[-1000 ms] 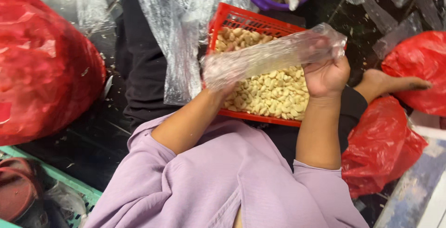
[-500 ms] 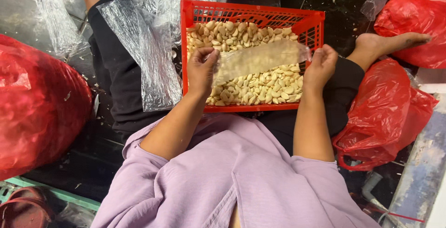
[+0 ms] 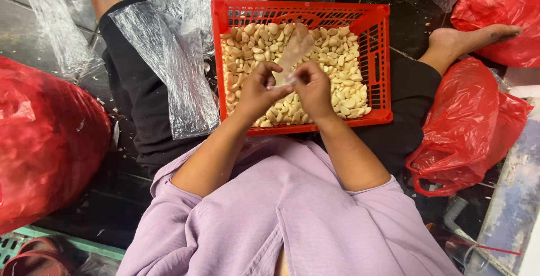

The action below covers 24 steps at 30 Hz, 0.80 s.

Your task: The person places peeled garlic cloves into small plastic bags, pulling them from a red plastic crate and setting the filled bags aside on the floor.

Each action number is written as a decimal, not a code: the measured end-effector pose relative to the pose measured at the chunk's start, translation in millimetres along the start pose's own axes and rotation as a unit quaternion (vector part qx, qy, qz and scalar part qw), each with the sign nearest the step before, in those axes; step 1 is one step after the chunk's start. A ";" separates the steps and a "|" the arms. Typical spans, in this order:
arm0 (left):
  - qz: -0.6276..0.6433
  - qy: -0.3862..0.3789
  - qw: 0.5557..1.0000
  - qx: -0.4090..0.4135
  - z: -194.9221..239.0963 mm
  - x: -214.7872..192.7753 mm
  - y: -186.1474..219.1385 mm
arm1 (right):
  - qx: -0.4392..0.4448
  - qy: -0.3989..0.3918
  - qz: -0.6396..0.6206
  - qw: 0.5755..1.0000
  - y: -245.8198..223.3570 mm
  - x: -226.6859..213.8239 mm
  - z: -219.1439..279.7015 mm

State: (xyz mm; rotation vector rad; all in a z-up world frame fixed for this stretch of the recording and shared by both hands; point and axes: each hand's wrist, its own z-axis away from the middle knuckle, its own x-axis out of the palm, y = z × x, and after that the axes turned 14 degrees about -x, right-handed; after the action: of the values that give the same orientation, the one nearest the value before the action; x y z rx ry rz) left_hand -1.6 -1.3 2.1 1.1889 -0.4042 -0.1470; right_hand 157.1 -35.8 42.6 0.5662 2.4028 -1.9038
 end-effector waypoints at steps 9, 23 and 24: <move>0.282 -0.016 0.954 -0.102 4.2 12.5 6.9 | -0.138 -0.062 0.225 0.963 3.0 0.9 1.4; 0.400 -0.057 0.881 -0.246 13.9 -0.1 32.2 | 0.219 -0.069 -0.297 0.927 38.6 -12.9 -1.0; 0.442 -0.070 0.859 -0.249 18.6 3.6 48.0 | 0.222 -0.048 -0.328 0.917 39.7 -16.9 -7.9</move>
State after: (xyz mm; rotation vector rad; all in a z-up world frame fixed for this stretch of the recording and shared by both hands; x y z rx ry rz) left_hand -10.1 -0.8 53.0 0.3967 -0.9438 0.4465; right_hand 186.2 -25.4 11.5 -0.4049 2.2662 -2.6738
